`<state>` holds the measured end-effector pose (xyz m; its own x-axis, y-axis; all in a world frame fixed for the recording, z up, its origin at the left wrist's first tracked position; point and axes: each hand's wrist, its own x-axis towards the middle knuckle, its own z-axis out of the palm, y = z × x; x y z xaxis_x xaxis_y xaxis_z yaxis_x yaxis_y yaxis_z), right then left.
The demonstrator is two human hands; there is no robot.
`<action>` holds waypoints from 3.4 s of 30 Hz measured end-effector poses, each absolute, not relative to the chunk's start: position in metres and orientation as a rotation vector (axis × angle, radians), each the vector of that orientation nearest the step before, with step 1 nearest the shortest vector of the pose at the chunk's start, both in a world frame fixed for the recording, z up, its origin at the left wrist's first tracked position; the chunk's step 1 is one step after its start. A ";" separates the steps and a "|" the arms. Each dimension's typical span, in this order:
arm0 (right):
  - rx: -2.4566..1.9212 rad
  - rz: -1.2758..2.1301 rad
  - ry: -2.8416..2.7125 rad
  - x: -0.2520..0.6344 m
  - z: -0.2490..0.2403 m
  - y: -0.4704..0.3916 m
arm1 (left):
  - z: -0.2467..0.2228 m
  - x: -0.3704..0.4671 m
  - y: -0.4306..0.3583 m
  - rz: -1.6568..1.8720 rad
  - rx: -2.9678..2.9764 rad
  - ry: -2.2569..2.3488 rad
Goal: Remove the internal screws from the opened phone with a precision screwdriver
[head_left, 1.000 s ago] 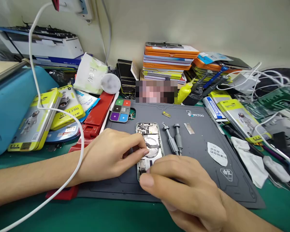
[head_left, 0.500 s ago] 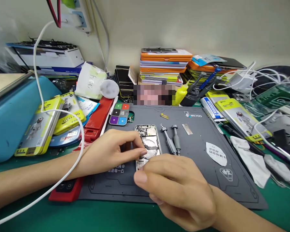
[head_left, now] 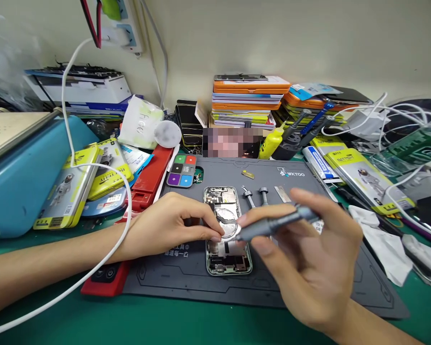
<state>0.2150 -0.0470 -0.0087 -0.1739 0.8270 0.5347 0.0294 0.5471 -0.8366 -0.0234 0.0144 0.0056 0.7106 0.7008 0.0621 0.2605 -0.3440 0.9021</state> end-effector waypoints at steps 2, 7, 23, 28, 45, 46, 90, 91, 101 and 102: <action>-0.771 0.932 -1.474 0.213 -0.006 -0.046 | 0.006 -0.023 0.015 0.543 1.873 0.745; -0.779 0.996 -1.452 0.212 -0.007 -0.044 | 0.005 -0.023 0.016 0.540 1.861 0.735; -0.779 1.062 -1.482 0.211 -0.010 -0.042 | 0.008 -0.023 0.016 0.493 1.960 0.604; -0.801 1.169 -1.403 0.210 -0.008 -0.040 | 0.009 -0.024 0.016 0.498 2.004 0.569; -0.864 1.329 -1.278 0.211 -0.007 -0.035 | 0.009 -0.024 0.014 0.502 2.071 0.566; -0.858 1.340 -1.266 0.211 -0.007 -0.034 | 0.009 -0.024 0.014 0.508 2.069 0.561; -0.899 1.281 -1.082 0.207 0.001 -0.026 | 0.007 -0.023 0.010 0.758 1.927 0.867; -0.902 1.280 -1.084 0.207 0.001 -0.026 | 0.007 -0.022 0.010 0.757 1.929 0.873; -0.913 1.288 -1.060 0.209 0.001 -0.026 | 0.007 -0.022 0.011 0.754 1.869 0.828; -0.917 1.288 -1.058 0.209 0.001 -0.026 | 0.006 -0.023 0.011 0.747 1.858 0.817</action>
